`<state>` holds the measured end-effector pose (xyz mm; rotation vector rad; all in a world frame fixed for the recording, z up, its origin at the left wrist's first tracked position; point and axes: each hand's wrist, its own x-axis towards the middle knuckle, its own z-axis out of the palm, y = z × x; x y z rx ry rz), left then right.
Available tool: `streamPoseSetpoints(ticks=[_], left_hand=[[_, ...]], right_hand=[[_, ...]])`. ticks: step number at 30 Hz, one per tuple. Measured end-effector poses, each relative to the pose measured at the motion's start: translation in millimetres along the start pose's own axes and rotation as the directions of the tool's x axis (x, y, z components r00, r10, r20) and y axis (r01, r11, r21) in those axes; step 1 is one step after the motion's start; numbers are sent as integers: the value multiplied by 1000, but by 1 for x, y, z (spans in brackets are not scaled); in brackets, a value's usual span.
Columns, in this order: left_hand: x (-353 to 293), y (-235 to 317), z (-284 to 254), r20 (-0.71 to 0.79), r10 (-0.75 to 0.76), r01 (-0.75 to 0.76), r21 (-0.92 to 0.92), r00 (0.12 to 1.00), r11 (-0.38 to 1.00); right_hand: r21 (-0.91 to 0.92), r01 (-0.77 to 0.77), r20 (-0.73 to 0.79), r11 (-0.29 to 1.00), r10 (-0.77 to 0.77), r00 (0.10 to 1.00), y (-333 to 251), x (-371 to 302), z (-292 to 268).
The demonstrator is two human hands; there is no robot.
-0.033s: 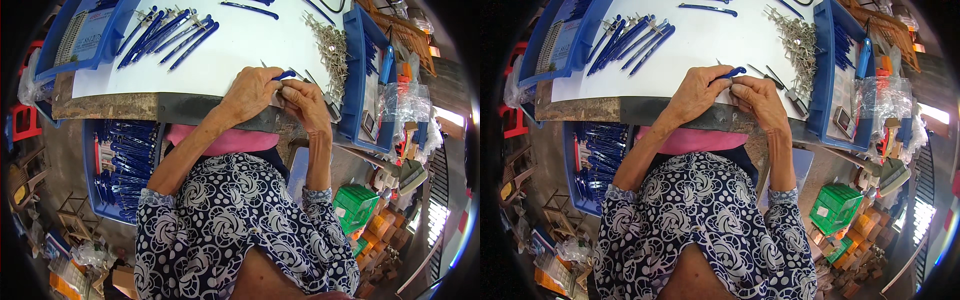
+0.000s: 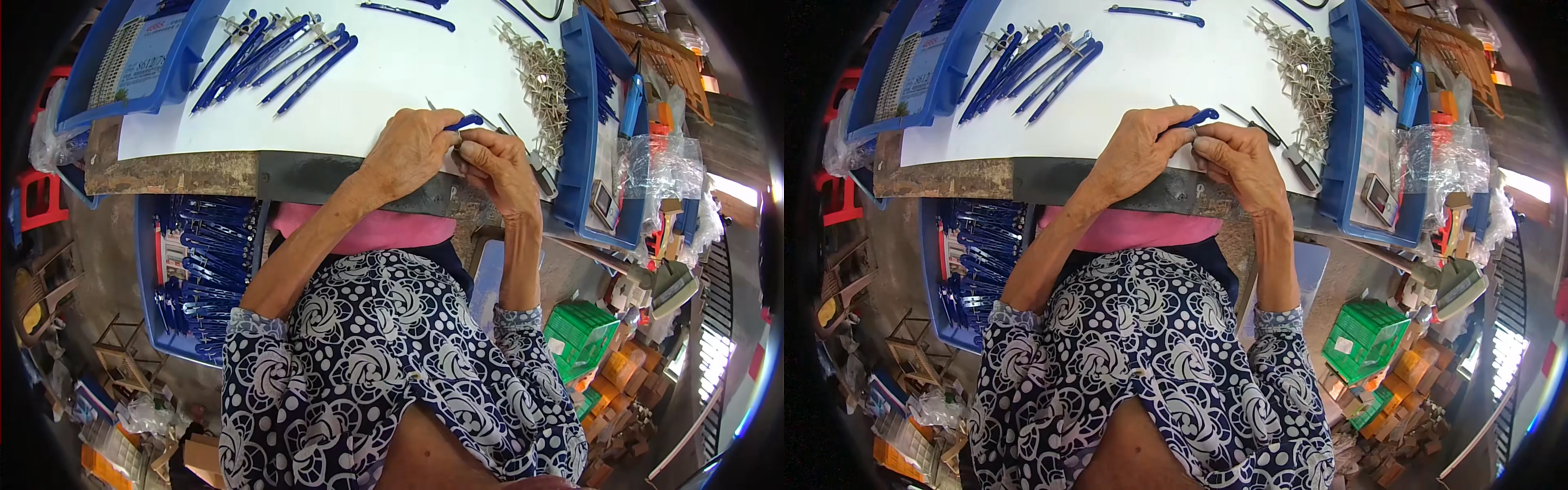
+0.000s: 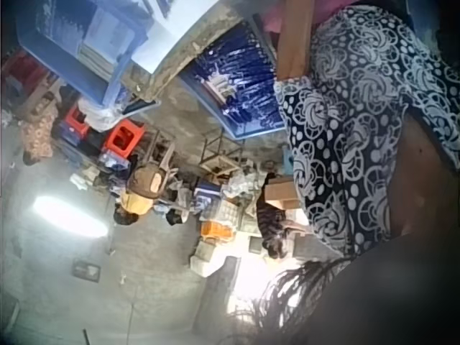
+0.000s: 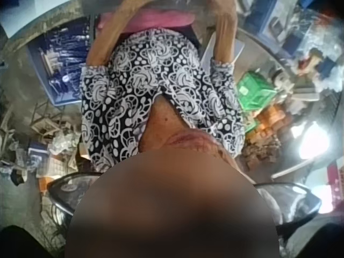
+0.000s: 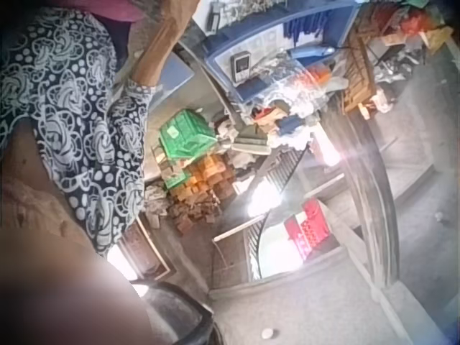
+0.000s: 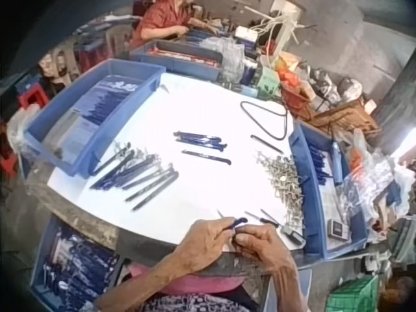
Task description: Assembling clips onto blue pen bodies at a manual workstation.
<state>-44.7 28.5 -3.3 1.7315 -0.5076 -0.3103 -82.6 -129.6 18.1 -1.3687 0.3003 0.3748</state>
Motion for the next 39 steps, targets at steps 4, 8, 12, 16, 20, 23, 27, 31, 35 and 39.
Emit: streamPoseSetpoints(ticks=[4,8,12,16,20,23,27,31,35,39], left_hand=[[0,2,0,29,-65,64,32,997,997],[3,1,-2,54,-49,49,8,997,999],[3,0,-4,38,-75,74,29,996,997],[2,-3,-3,32,-34,32,40,999,999],[3,1,-8,53,-102,99,48,993,994],[3,-6,-4,21,-42,41,20,999,999],[4,-3,-6,40,-50,49,21,998,999],[5,-5,-3,24,-67,66,33,997,997],[7,-9,-5,31,-61,62,-12,998,998],[8,-1,-9,100,-115,113,34,988,993]], right_hand=[[-141,14,3,990,-14,1000,2,3,3],[-175,12,2,985,-12,1000,-1,2,7],[117,-52,86,992,42,995,-3,1,-2],[29,-24,49,999,22,999,-2,3,-1],[-143,9,-21,990,-12,1000,-2,6,8],[-190,29,-11,981,-32,999,-1,5,9],[-7,-15,6,1000,15,1000,-4,5,8],[-163,35,-41,986,-42,998,-1,8,10],[-217,13,-40,976,-22,999,-3,9,12],[12,-33,9,999,33,999,-6,8,7]])
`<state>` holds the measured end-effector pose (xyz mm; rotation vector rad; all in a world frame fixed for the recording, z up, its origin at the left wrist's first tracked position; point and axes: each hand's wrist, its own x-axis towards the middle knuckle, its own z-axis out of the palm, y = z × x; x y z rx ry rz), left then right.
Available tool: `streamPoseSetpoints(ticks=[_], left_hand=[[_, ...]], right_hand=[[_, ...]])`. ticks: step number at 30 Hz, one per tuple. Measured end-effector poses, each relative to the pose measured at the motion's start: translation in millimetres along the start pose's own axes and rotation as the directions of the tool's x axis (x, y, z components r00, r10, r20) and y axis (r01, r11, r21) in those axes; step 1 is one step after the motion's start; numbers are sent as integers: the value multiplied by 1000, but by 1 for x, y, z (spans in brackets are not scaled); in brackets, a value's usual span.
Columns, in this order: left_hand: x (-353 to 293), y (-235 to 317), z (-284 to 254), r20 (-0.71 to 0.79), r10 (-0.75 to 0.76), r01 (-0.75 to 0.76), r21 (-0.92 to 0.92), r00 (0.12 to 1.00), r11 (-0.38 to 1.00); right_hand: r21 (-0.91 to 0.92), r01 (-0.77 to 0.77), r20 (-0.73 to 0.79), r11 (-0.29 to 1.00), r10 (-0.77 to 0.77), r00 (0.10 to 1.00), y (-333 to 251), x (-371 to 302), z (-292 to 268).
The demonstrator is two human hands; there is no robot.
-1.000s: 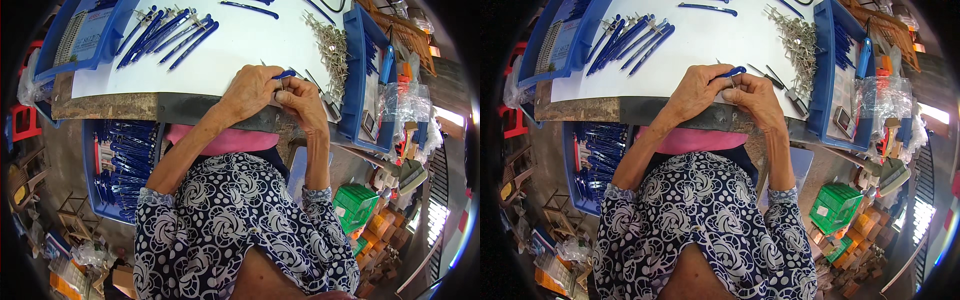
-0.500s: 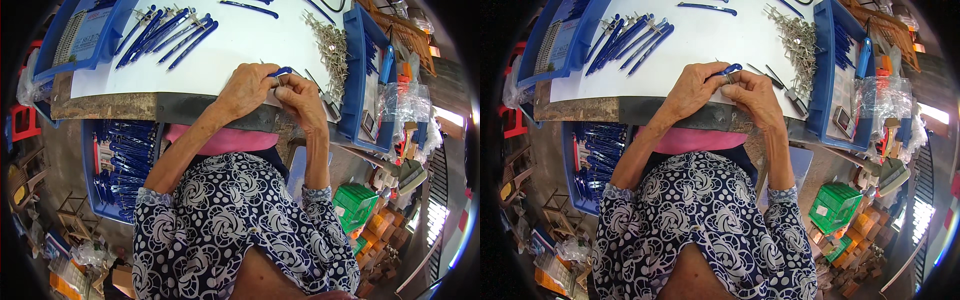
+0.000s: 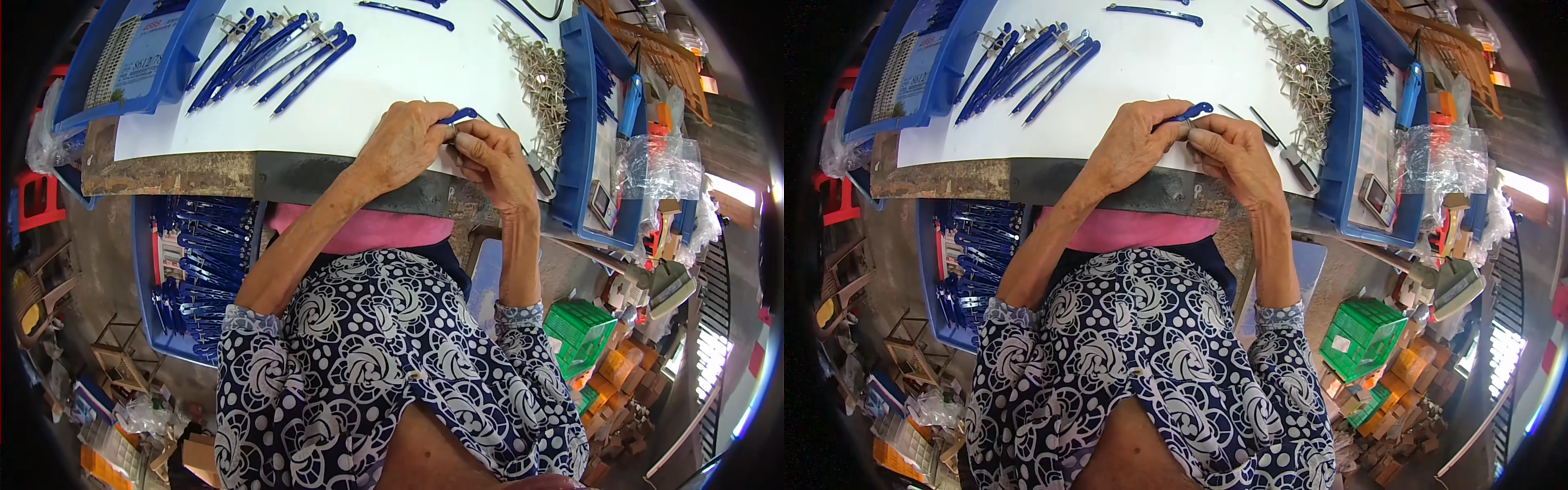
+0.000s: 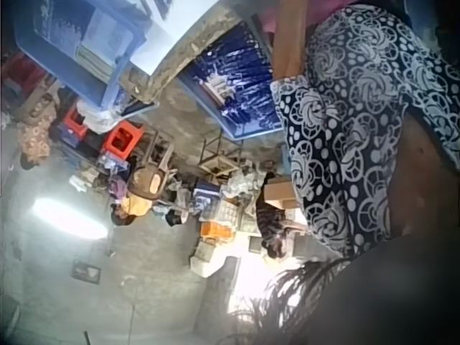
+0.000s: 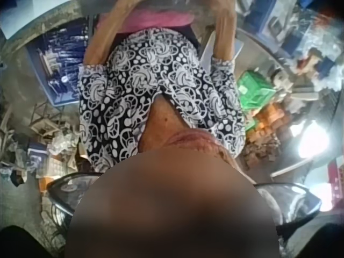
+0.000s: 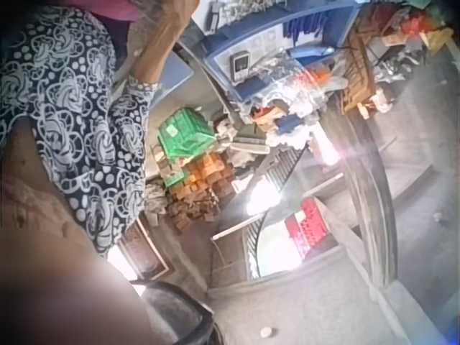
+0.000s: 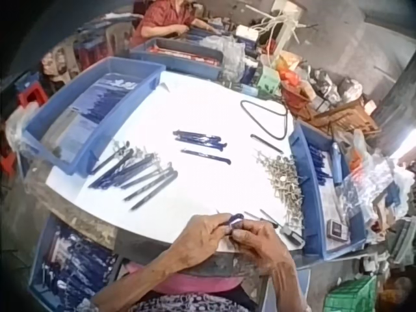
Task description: Assembling clips onto blue pen bodies at a manual workstation.
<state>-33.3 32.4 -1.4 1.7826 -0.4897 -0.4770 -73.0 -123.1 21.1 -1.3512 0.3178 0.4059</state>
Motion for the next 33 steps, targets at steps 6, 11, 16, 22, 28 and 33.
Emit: streamPoseSetpoints(ticks=[6,11,16,22,28,33], left_hand=[[1,-8,4,-96,73,-75,-27,993,997],[3,-6,3,-35,31,-31,-1,999,1000],[4,-10,4,-53,12,-13,-18,999,1000],[4,-7,2,-39,11,-13,-42,999,999],[2,-10,6,-98,25,-30,-51,995,998],[2,-12,4,-137,36,-47,-75,990,996]], right_hand=[[-199,41,-26,979,-47,999,7,6,4],[36,-16,50,999,14,999,3,5,-3],[-80,26,22,996,-25,999,13,10,-4],[14,-11,85,1000,10,996,8,8,-10],[35,20,16,999,-20,1000,12,11,-2],[-63,7,15,998,-6,1000,10,12,0]])
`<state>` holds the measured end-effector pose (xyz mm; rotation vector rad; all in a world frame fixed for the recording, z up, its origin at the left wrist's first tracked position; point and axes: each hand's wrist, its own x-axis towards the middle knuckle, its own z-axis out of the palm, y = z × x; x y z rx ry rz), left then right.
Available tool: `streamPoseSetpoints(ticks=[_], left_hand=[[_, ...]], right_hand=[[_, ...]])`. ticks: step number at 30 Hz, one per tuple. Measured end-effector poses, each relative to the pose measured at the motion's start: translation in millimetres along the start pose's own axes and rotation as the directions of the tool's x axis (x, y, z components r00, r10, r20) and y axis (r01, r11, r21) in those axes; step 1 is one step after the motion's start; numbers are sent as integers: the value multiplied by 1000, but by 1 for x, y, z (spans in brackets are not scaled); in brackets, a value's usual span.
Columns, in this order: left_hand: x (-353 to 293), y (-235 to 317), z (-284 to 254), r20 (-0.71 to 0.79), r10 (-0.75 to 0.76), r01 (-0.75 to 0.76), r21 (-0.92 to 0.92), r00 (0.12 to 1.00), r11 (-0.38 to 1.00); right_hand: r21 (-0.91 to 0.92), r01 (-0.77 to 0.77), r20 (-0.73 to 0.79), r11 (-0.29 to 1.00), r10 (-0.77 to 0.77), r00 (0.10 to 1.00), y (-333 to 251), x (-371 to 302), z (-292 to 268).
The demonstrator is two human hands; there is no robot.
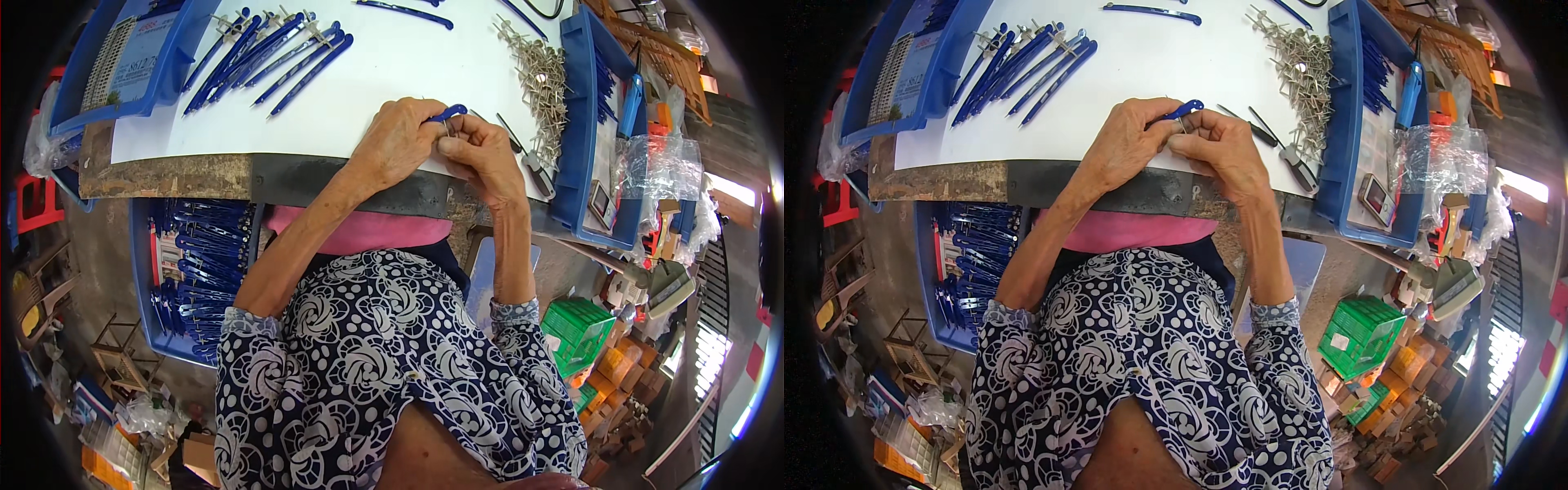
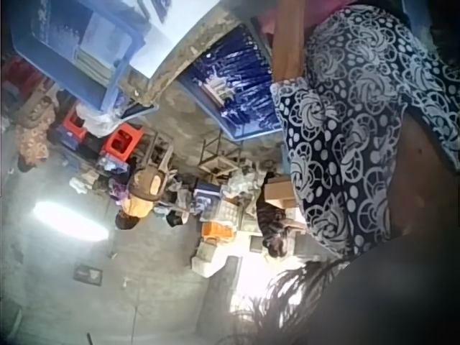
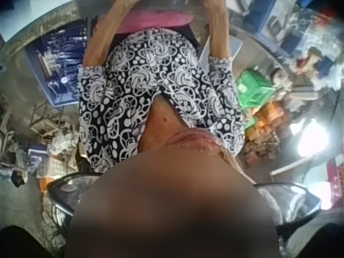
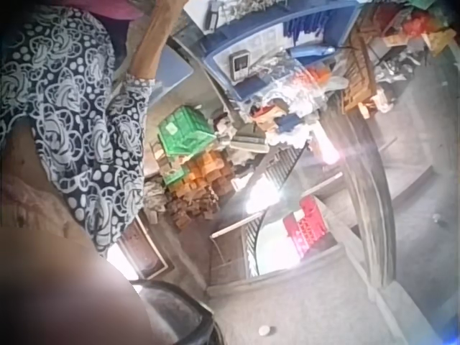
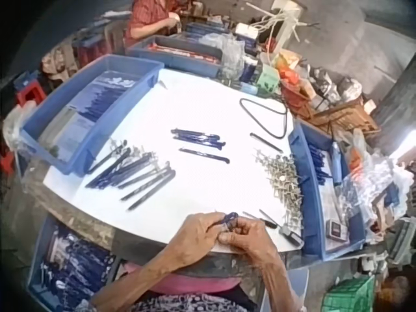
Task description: Assembling clips onto blue pen bodies at a manual workstation.
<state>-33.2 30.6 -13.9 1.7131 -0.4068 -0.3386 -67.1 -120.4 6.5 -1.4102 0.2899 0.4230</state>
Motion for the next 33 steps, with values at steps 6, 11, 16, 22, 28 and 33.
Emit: streamPoseSetpoints(ticks=[6,11,16,22,28,33], left_hand=[[1,1,0,34,-33,33,9,999,999],[-1,3,-1,28,-43,42,29,999,999],[1,3,-3,69,-118,117,20,991,993],[-1,5,-3,62,-105,102,49,993,994],[-1,-4,-2,47,-96,94,30,994,995],[1,-9,-1,28,-61,60,39,998,997]], right_hand=[[82,-12,2,997,12,1000,-1,-2,-2],[-63,19,-59,998,-22,998,3,1,6],[-70,-12,-49,997,8,999,1,0,3],[105,34,30,994,-37,999,4,-1,-5],[80,31,-48,996,-27,998,8,2,3],[-147,82,-141,986,-103,985,5,2,9]])
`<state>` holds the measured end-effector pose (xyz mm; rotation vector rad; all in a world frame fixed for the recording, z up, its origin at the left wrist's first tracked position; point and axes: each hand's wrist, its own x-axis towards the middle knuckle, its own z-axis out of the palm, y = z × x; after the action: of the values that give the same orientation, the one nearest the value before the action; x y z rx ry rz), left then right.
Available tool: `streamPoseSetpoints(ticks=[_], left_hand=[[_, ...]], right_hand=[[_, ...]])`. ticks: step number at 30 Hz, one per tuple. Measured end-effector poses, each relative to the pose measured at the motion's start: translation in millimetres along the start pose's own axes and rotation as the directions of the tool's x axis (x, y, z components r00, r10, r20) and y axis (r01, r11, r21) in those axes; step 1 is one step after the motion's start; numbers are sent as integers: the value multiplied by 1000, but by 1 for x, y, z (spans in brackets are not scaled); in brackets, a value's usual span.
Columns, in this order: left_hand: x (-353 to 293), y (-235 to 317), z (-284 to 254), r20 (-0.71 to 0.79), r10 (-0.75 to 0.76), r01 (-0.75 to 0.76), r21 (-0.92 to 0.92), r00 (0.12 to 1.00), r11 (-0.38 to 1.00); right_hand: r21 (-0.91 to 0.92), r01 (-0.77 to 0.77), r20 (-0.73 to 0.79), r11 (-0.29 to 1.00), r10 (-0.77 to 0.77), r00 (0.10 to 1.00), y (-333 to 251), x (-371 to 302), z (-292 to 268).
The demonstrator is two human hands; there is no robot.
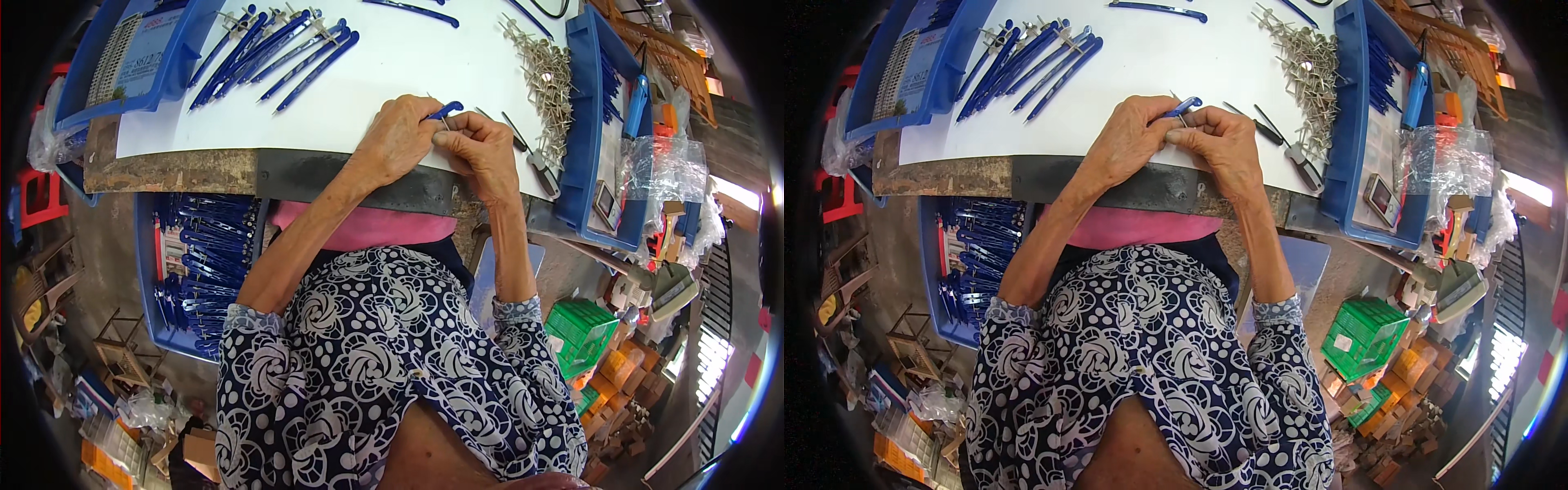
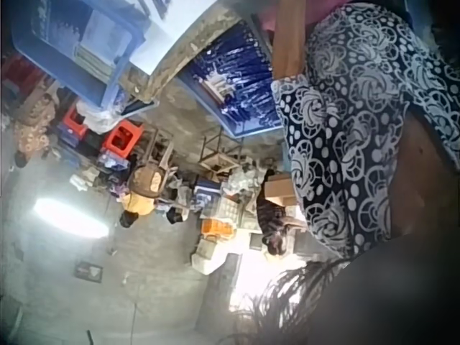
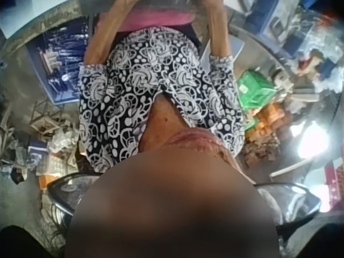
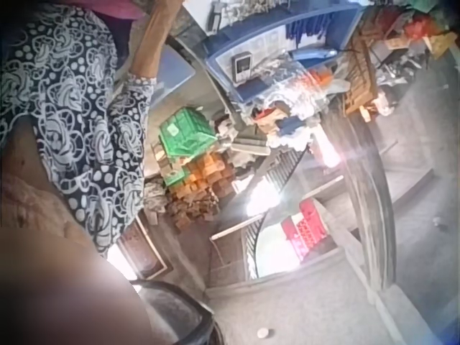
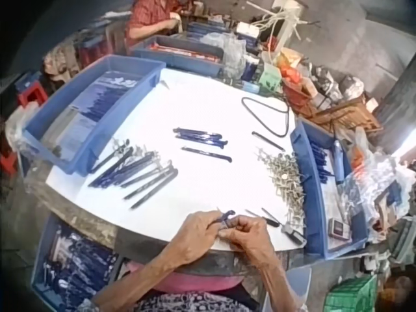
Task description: Assembling clips onto blue pen bodies at a manual workstation.
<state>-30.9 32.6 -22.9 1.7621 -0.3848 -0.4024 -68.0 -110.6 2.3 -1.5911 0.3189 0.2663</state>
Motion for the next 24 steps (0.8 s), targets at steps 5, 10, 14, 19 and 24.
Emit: streamPoseSetpoints(ticks=[5,10,14,19,24], left_hand=[[2,0,-1,13,-48,49,-98,999,994],[0,7,-7,59,-70,83,-259,996,962],[-2,11,-13,224,-103,218,-580,969,785],[-2,11,-12,253,-93,249,-703,963,666],[-2,12,-12,292,-73,276,-754,954,596]], right_hand=[[-294,166,-11,941,-177,984,-7,0,0],[-349,266,-84,898,-313,946,-6,-9,11],[-328,344,-181,880,-416,891,-5,-9,17],[-330,362,-215,872,-443,871,-8,-9,18],[-320,417,-193,850,-490,850,-9,-10,15]])
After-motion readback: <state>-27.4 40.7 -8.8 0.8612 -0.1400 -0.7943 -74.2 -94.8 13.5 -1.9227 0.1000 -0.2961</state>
